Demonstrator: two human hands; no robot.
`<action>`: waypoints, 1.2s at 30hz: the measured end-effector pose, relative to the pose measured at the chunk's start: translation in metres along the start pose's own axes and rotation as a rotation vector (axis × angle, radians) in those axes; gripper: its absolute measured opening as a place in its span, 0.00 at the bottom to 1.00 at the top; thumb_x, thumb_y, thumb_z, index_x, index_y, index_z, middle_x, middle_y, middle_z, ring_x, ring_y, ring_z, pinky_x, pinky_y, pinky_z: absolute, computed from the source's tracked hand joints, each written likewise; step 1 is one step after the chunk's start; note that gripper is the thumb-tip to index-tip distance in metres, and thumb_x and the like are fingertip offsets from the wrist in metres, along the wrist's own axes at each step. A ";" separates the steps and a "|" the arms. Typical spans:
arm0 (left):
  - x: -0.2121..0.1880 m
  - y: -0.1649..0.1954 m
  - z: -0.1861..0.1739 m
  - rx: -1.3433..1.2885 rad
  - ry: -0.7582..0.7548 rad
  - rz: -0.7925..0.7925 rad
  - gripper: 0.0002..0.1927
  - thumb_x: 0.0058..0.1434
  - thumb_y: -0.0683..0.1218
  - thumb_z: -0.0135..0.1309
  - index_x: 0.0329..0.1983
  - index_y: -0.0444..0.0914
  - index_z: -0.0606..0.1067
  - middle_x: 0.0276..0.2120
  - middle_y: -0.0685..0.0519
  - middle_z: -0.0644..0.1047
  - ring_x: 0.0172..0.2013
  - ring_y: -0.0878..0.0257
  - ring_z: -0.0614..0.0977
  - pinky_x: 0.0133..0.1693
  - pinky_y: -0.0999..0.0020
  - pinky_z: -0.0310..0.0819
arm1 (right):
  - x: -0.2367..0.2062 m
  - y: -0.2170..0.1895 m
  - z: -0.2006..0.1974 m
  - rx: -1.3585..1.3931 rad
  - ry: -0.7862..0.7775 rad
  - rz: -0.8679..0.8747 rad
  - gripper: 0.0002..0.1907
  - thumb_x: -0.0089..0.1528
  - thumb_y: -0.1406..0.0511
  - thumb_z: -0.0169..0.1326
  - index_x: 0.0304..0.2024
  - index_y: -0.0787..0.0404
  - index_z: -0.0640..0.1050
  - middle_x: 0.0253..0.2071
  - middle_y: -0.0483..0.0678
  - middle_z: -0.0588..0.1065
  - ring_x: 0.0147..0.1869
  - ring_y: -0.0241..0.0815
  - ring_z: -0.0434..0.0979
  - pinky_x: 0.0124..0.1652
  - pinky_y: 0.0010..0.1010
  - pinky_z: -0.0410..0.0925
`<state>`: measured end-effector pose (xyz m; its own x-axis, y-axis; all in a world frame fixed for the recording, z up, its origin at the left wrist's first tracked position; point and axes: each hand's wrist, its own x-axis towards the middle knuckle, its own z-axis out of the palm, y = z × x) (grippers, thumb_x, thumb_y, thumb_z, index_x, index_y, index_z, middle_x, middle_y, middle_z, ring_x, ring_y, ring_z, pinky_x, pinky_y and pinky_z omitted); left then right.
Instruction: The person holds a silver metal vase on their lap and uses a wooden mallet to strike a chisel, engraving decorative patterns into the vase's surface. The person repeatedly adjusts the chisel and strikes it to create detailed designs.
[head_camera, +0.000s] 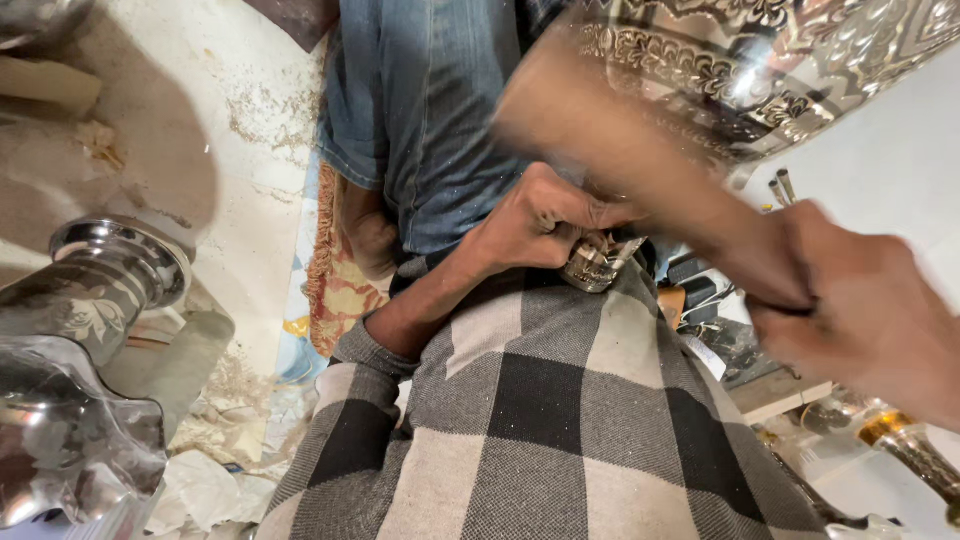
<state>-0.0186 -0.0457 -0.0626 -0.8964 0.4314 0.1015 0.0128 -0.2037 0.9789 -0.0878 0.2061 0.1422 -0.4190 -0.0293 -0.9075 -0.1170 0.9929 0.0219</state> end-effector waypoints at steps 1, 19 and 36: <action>0.000 0.000 0.000 -0.046 0.004 0.044 0.31 0.49 0.28 0.53 0.57 0.40 0.80 0.35 0.43 0.84 0.27 0.60 0.84 0.32 0.68 0.76 | 0.000 0.001 0.001 0.016 0.038 0.011 0.30 0.49 0.67 0.65 0.52 0.64 0.69 0.27 0.58 0.79 0.28 0.49 0.84 0.30 0.37 0.74; -0.008 -0.022 0.005 -0.093 0.060 0.186 0.26 0.48 0.28 0.53 0.47 0.43 0.81 0.35 0.47 0.84 0.26 0.61 0.81 0.30 0.66 0.74 | -0.007 -0.023 -0.004 -0.130 0.058 -0.009 0.27 0.52 0.65 0.63 0.51 0.64 0.69 0.25 0.54 0.78 0.26 0.47 0.83 0.30 0.35 0.74; -0.013 -0.026 0.004 -0.169 -0.024 0.013 0.28 0.49 0.30 0.51 0.52 0.41 0.82 0.42 0.51 0.86 0.41 0.64 0.88 0.49 0.67 0.83 | -0.012 0.006 0.014 -0.081 0.241 -0.207 0.30 0.48 0.65 0.63 0.52 0.64 0.72 0.32 0.53 0.78 0.28 0.50 0.82 0.32 0.39 0.73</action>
<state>-0.0058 -0.0422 -0.0886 -0.8857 0.4484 0.1201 -0.0524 -0.3537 0.9339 -0.0706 0.2146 0.1471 -0.5788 -0.2657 -0.7710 -0.2891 0.9509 -0.1106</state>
